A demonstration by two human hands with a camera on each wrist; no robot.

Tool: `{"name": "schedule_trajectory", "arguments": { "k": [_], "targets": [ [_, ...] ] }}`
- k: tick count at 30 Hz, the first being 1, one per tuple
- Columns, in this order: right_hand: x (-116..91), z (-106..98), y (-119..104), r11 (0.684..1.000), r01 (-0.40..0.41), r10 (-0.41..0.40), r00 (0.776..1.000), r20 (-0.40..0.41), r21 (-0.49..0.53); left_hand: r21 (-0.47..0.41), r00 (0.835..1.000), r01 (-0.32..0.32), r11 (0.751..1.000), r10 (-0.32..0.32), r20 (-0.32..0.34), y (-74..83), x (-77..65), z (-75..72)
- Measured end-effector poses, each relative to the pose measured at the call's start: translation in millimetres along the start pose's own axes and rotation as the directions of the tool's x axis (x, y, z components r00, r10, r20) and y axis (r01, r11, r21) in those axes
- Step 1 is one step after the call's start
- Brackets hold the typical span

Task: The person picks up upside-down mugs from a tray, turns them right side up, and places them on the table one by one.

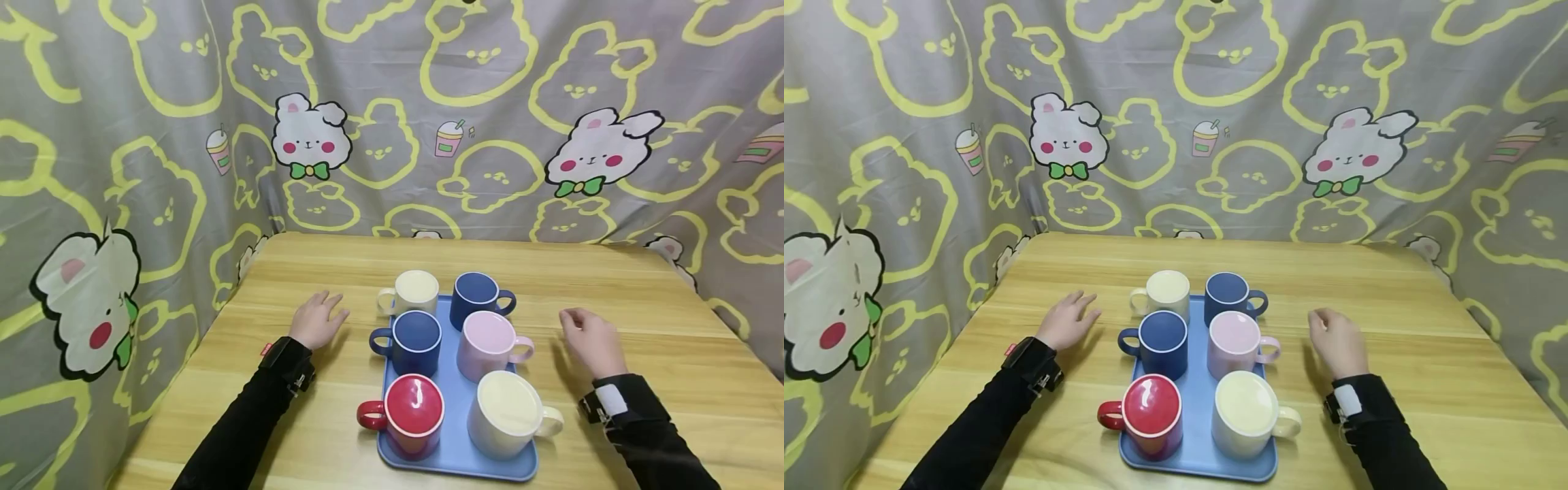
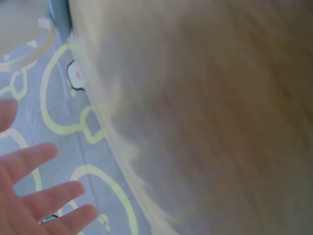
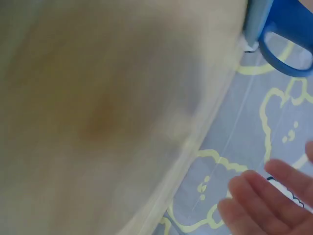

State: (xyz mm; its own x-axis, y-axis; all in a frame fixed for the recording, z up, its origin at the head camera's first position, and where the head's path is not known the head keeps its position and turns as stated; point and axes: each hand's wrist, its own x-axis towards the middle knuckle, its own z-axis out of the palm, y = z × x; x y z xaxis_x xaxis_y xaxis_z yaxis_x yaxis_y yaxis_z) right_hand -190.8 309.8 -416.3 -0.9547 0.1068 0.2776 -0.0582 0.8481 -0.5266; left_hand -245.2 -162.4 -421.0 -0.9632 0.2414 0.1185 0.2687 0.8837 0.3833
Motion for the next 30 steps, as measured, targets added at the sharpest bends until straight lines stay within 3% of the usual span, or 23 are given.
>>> {"name": "schedule_trajectory", "arguments": {
  "k": [3, 8, 11, 15, 20, 23, 25, 30],
  "targets": [
    [3.5, -8.9, -5.7, 0.999, -0.022, 0.028, 0.988, -0.155, 0.036, -0.073, 0.995, -0.026, 0.997, 0.018, -0.102, 6.2, 4.8, -4.1],
    [16.4, -27.8, -28.8, 0.994, -0.028, 0.057, 0.958, -0.28, 0.107, -0.214, 0.976, -0.051, 0.976, 0.003, -0.218, 21.7, 14.5, -13.3],
    [25.9, -39.6, -50.2, 0.991, 0.025, 0.019, 0.948, -0.318, 0.134, -0.285, 0.975, -0.096, 0.954, 0.031, -0.221, 30.9, 20.7, -17.5],
    [39.3, -52.7, -88.1, 0.982, 0.136, -0.093, 0.952, -0.293, 0.13, -0.351, 0.98, -0.175, 0.92, 0.126, -0.157, 40.1, 29.9, -17.5],
    [57.1, -55.1, -138.9, 0.953, 0.279, -0.27, 0.959, -0.084, 0.121, -0.379, 0.98, -0.192, 0.905, 0.199, -0.023, 44.9, 40.2, -8.0],
    [67.6, -48.0, -165.0, 0.942, 0.322, -0.333, 0.934, 0.129, 0.098, -0.384, 0.979, -0.167, 0.908, 0.2, 0.045, 46.6, 44.5, -0.3],
    [73.3, -40.1, -179.8, 0.931, 0.363, -0.361, 0.894, 0.266, 0.043, -0.387, 0.979, -0.152, 0.909, 0.191, 0.065, 47.7, 46.6, 4.8],
    [82.8, -9.6, -206.6, 0.881, 0.467, -0.35, 0.75, 0.562, -0.075, -0.415, 0.986, -0.118, 0.902, 0.155, 0.056, 50.3, 49.8, 14.4]
  ]
}}
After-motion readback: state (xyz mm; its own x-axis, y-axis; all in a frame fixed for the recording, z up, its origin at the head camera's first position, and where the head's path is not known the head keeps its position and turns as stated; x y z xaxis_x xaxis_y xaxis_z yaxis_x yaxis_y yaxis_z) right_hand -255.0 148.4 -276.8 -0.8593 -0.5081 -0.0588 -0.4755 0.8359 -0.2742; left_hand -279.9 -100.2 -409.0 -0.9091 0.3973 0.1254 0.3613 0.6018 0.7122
